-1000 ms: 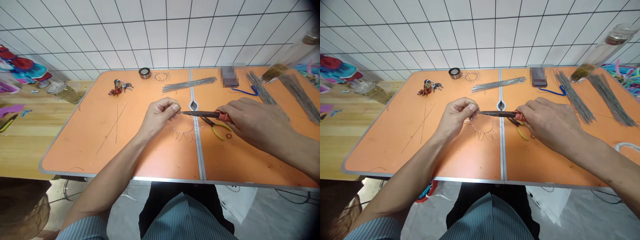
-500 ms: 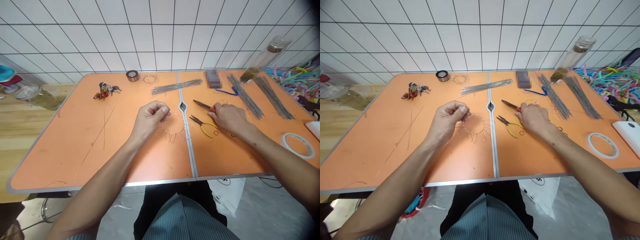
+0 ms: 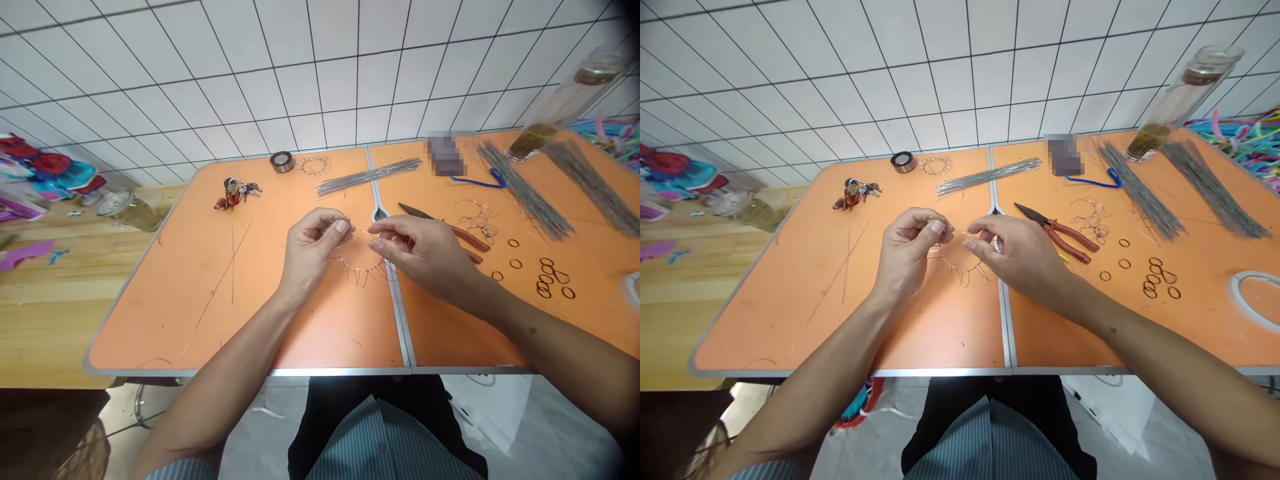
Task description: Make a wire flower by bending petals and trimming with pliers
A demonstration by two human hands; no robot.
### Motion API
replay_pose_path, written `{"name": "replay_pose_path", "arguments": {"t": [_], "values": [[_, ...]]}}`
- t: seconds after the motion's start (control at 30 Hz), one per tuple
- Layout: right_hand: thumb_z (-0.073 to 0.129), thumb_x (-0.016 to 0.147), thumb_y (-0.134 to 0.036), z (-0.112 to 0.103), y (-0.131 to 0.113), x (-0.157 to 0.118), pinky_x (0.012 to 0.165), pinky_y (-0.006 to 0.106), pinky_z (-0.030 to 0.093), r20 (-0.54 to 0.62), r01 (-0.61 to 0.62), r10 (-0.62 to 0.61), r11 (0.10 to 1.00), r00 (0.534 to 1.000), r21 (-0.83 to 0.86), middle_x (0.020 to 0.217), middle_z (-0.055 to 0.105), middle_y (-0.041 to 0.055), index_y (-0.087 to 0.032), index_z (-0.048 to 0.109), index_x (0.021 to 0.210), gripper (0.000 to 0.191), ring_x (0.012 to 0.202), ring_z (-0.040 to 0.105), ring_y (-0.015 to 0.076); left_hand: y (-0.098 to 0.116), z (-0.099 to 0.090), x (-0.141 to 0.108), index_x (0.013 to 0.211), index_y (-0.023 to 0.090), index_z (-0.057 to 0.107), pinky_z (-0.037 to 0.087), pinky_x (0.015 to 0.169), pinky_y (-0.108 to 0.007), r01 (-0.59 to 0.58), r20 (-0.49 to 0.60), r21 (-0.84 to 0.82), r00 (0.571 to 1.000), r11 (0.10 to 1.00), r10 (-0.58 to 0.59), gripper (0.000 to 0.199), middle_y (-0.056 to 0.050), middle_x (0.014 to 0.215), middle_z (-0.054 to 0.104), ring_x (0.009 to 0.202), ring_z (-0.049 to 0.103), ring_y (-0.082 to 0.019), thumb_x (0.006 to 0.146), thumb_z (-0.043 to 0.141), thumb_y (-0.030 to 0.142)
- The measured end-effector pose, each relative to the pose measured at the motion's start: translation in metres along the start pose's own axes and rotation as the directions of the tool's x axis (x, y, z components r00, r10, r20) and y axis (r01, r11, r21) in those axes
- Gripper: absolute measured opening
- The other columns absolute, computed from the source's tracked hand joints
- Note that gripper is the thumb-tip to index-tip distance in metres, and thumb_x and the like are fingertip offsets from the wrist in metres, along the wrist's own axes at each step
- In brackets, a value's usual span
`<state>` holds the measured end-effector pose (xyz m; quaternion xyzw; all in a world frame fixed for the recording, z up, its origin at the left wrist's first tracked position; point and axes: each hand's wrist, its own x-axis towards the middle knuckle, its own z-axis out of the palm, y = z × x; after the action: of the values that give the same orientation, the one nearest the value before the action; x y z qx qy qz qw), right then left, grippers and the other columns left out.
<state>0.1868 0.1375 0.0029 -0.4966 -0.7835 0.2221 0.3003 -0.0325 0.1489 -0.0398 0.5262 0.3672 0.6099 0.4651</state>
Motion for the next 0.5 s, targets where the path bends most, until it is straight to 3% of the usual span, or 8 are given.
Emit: {"name": "replay_pose_path", "arguments": {"t": [0.1,0.2,0.37,0.5], "values": [[0.061,0.108,-0.033,0.014,0.001,0.0,0.076,0.036,0.046,-0.069,0.099,-0.103,0.993,0.992,-0.06,0.092,0.083,0.0025,-0.026,0.083,0.097,0.025,0.087,0.072,0.022,-0.001,-0.001,0.001,0.093,0.024,0.081,0.059,0.088,-0.031,0.0,0.016,-0.048,1.0,0.999,0.001,0.02,-0.002,0.091,0.079,0.086,0.071,-0.016,0.091,0.092,0.041],[0.054,0.113,-0.037,0.02,0.01,-0.003,0.073,0.039,0.042,-0.12,0.15,-0.187,0.953,0.975,-0.264,0.09,0.084,0.0019,-0.031,0.085,0.099,0.034,0.089,0.072,0.0243,-0.003,-0.003,0.002,0.092,0.025,0.081,0.058,0.091,-0.032,0.065,0.013,-0.054,0.998,0.996,-0.065,0.021,-0.003,0.093,0.079,0.092,0.072,-0.017,0.089,0.092,0.042],[0.054,0.114,-0.042,0.017,0.015,-0.009,0.068,0.041,0.036,-0.1,0.233,-0.303,0.871,0.948,-0.432,0.083,0.082,0.003,-0.034,0.087,0.104,0.035,0.08,0.066,0.0245,-0.008,-0.003,0.004,0.091,0.025,0.08,0.057,0.096,-0.033,0.117,0.02,-0.06,0.993,0.991,-0.116,0.026,-0.003,0.095,0.079,0.096,0.073,-0.018,0.086,0.093,0.047],[0.054,0.114,-0.042,0.011,0.008,-0.01,0.062,0.041,0.03,-0.061,0.242,-0.305,0.848,0.95,-0.471,0.078,0.08,0.0039,-0.033,0.086,0.097,0.038,0.071,0.059,0.0229,-0.008,-0.002,0.005,0.091,0.025,0.081,0.057,0.1,-0.035,0.148,0.022,-0.061,0.989,0.987,-0.146,0.029,-0.004,0.097,0.08,0.098,0.074,-0.019,0.083,0.095,0.049]]}}
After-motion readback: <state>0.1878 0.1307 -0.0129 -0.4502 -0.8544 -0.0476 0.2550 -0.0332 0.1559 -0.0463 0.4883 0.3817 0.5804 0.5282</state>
